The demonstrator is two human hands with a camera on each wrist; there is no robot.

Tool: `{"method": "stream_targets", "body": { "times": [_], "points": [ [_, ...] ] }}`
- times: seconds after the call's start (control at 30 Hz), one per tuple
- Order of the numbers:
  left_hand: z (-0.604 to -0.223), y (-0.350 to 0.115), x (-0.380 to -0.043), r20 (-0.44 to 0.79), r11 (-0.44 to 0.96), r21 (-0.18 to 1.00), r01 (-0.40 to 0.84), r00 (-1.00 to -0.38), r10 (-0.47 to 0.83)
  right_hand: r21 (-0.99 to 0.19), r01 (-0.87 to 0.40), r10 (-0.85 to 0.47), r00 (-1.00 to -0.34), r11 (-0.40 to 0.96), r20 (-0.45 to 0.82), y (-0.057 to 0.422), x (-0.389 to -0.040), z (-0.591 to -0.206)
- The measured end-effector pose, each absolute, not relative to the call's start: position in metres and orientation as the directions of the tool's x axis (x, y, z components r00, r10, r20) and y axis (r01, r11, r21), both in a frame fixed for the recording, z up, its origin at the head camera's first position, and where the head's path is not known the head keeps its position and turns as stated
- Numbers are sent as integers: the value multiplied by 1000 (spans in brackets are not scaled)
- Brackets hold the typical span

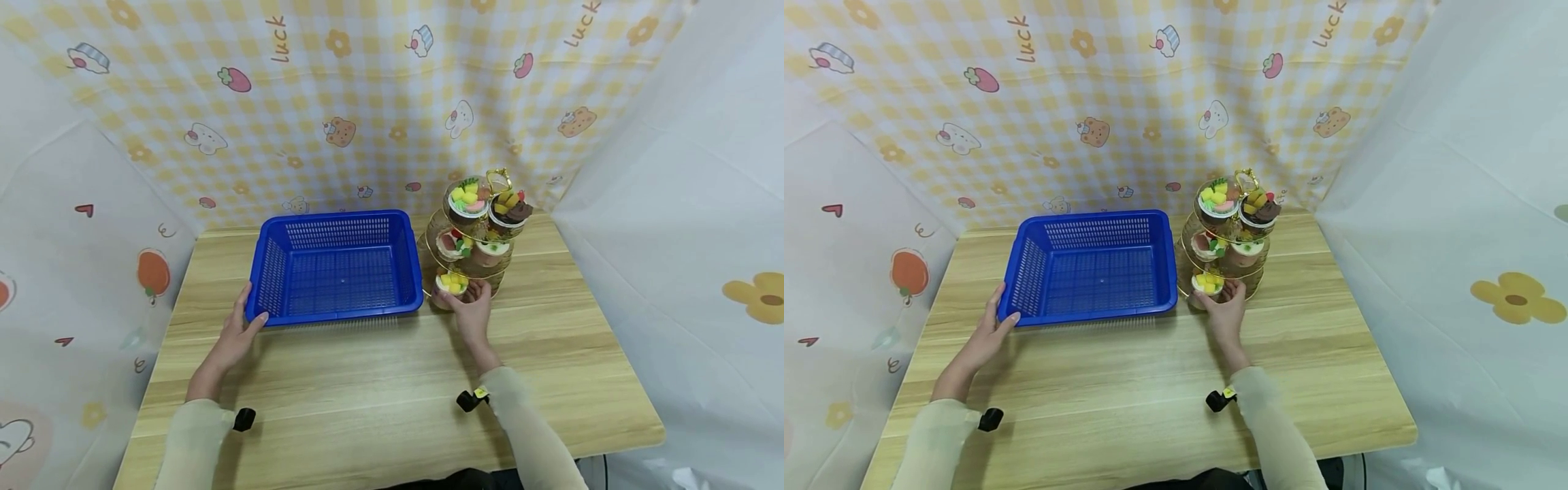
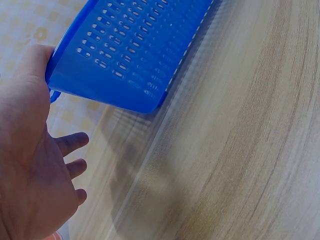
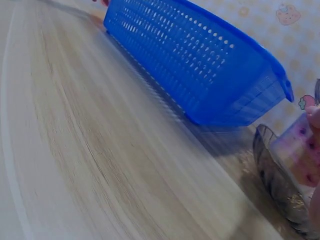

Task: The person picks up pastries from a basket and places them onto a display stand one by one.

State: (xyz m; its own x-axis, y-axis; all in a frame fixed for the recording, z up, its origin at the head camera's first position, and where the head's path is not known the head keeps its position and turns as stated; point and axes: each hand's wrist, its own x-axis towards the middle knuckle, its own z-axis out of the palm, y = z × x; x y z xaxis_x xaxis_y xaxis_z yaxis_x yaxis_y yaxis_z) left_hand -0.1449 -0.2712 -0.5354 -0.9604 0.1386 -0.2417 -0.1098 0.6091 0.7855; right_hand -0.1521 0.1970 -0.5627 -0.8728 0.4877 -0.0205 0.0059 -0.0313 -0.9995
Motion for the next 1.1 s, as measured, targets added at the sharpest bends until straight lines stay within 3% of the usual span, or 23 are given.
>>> {"method": "stream_targets", "body": {
  "times": [0.27,0.67,1.1],
  "points": [
    [-535,-271,-144,-249,612,782,-117,-959,135,-999,-44,587,-809,-9,30,184,-161,-568],
    [-535,-270,-144,-242,605,788,-112,-960,138,-998,5,655,-754,64,38,178,-173,-577],
    [-534,-270,-144,-259,613,780,-127,-957,131,-956,73,701,-696,285,156,178,-175,-585]
  ]
}}
